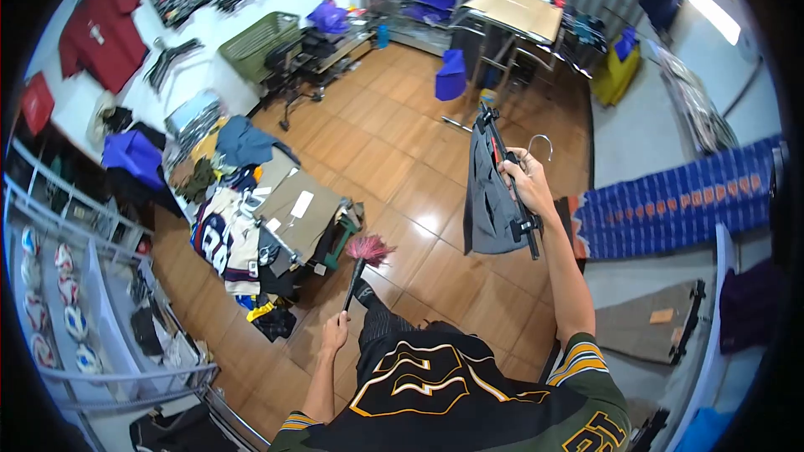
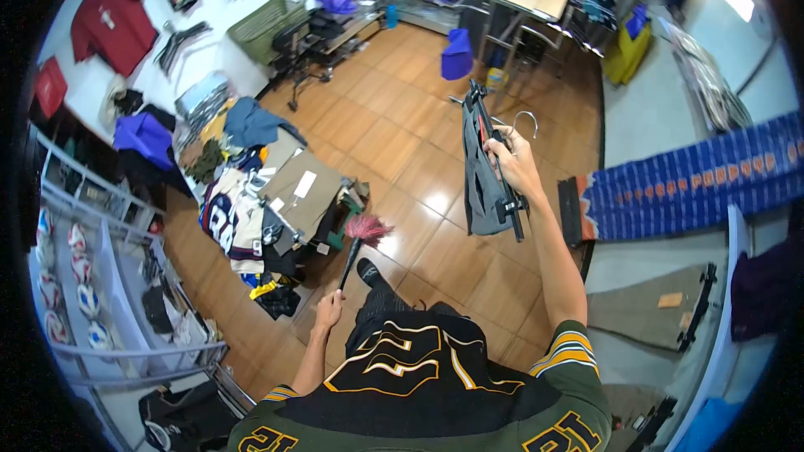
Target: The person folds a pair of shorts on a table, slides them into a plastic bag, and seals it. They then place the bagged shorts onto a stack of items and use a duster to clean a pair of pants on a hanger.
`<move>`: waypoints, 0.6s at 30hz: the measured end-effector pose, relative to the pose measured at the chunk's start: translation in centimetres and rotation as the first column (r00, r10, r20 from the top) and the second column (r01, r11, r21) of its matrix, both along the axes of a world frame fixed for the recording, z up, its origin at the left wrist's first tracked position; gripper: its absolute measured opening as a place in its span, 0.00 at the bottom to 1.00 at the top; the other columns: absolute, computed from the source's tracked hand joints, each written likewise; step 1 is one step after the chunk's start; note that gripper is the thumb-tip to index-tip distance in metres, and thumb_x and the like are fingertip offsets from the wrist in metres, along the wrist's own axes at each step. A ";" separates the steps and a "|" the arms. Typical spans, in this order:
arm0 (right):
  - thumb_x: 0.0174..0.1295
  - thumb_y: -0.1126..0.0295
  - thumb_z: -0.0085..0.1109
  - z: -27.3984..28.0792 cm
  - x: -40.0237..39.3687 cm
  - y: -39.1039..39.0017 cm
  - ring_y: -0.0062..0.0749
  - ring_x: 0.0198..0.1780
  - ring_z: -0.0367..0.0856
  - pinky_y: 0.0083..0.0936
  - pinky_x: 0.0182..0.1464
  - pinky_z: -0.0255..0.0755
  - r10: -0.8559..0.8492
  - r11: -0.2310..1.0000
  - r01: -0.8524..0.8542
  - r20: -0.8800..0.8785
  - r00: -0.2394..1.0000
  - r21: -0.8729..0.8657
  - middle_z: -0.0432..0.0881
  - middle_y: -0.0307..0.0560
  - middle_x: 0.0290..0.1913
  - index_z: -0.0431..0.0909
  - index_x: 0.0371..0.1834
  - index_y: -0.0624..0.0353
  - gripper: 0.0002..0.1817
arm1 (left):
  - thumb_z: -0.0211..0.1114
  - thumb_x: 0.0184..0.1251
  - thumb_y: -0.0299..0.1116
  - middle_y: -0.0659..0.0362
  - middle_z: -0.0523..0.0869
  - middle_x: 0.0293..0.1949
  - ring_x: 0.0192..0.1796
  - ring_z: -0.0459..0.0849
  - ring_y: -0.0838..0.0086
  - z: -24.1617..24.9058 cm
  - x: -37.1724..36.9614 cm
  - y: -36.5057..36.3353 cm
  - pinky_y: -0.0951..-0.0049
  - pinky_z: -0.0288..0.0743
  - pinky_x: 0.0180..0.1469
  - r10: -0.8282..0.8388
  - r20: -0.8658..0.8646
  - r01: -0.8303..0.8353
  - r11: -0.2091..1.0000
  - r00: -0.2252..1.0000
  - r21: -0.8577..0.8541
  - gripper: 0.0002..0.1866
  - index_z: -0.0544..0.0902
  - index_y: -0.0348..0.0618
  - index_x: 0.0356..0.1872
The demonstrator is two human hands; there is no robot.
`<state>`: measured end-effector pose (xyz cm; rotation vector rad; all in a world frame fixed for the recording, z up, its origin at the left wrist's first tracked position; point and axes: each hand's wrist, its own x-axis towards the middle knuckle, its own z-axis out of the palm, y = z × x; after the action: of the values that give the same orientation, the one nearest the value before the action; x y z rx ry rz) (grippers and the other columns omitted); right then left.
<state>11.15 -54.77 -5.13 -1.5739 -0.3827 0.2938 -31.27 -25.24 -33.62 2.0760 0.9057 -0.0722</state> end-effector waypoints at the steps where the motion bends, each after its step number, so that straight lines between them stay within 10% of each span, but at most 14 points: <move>1: 0.70 0.75 0.55 -0.4 1.0 2.4 0.14 0.21 0.69 0.16 0.18 0.62 0.006 1.000 -0.006 0.007 1.000 0.012 0.75 0.36 0.25 0.71 0.57 0.66 0.14 | 0.48 0.78 0.50 0.41 0.88 0.41 0.49 0.85 0.45 0.5 -0.2 0.8 0.53 0.76 0.53 0.027 -0.001 -0.027 1.000 1.000 -0.002 0.26 0.87 0.39 0.40; 12: 0.62 0.69 0.62 -4.4 9.6 24.5 0.31 0.30 0.70 0.31 0.36 0.68 0.188 0.906 0.073 0.549 0.815 -0.418 0.72 0.45 0.28 0.77 0.57 0.61 0.20 | 0.49 0.81 0.46 0.48 0.83 0.27 0.33 0.83 0.58 0.8 1.5 12.7 0.59 0.75 0.41 0.393 0.207 -0.377 0.919 0.896 -0.113 0.23 0.83 0.36 0.41; 18: 0.63 0.70 0.60 -7.4 11.4 35.6 0.36 0.29 0.73 0.33 0.37 0.71 0.306 0.878 -0.012 0.542 0.783 -0.478 0.75 0.55 0.30 0.76 0.59 0.62 0.20 | 0.49 0.81 0.46 0.54 0.80 0.23 0.29 0.80 0.67 2.2 0.8 16.8 0.64 0.73 0.36 0.487 0.179 -0.469 0.873 0.855 -0.133 0.24 0.84 0.36 0.40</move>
<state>22.60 -19.14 -12.48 -2.0941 -1.0213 -0.0117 -30.51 -8.41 -31.46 1.6859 1.2378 0.3612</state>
